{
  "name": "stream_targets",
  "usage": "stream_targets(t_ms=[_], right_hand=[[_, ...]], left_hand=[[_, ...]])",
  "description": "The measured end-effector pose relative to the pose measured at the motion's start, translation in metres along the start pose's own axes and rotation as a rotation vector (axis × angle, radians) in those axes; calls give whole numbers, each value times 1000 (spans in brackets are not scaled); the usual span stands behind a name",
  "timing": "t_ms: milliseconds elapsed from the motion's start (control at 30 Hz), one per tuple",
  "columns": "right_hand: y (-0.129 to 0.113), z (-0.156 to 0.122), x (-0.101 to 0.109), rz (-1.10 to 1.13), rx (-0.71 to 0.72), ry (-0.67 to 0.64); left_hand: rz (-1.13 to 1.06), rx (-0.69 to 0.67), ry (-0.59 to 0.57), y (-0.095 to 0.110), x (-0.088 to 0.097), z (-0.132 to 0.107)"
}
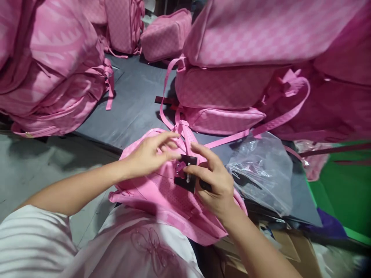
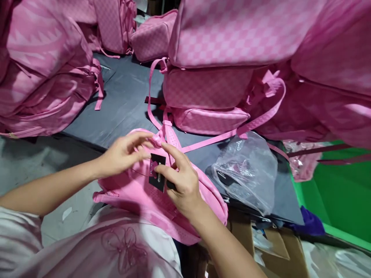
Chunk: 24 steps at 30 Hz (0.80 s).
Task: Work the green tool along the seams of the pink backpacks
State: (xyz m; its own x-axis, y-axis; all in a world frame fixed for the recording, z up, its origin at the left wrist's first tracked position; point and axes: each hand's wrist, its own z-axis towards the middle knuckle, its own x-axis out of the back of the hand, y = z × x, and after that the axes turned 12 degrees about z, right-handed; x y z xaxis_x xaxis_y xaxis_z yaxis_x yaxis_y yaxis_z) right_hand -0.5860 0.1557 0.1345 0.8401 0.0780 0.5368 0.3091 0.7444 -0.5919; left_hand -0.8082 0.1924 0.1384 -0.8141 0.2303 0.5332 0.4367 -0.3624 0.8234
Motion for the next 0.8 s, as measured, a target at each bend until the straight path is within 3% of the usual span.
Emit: stream_targets(t_ms=[67, 100, 200, 300, 367, 467, 567, 667, 800], right_hand=[[-3, 6, -7, 103, -23, -34], [-4, 7, -10, 134, -55, -17], [-6, 7, -14, 180, -250, 93], [-6, 11, -16, 180, -367, 5], [-2, 18, -17, 132, -352, -89], [10, 29, -18, -10, -314, -57], [26, 35, -24, -106, -318, -61], [36, 36, -35, -179, -321, -153], [40, 34, -41, -256, -323, -209]], left_hand=[[-336, 106, -189, 1, -6, -6], [-415, 148, -202, -1, -8, -8], [-429, 197, 36, -10, -11, -14], [-387, 193, 195, -18, -13, -22], [-305, 156, 210, -23, -12, -29], [-25, 73, 336, -39, -4, -42], [277, 142, 480, -63, 7, -56], [398, 205, 420, -81, 9, -67], [441, 204, 345, -88, 4, -72]])
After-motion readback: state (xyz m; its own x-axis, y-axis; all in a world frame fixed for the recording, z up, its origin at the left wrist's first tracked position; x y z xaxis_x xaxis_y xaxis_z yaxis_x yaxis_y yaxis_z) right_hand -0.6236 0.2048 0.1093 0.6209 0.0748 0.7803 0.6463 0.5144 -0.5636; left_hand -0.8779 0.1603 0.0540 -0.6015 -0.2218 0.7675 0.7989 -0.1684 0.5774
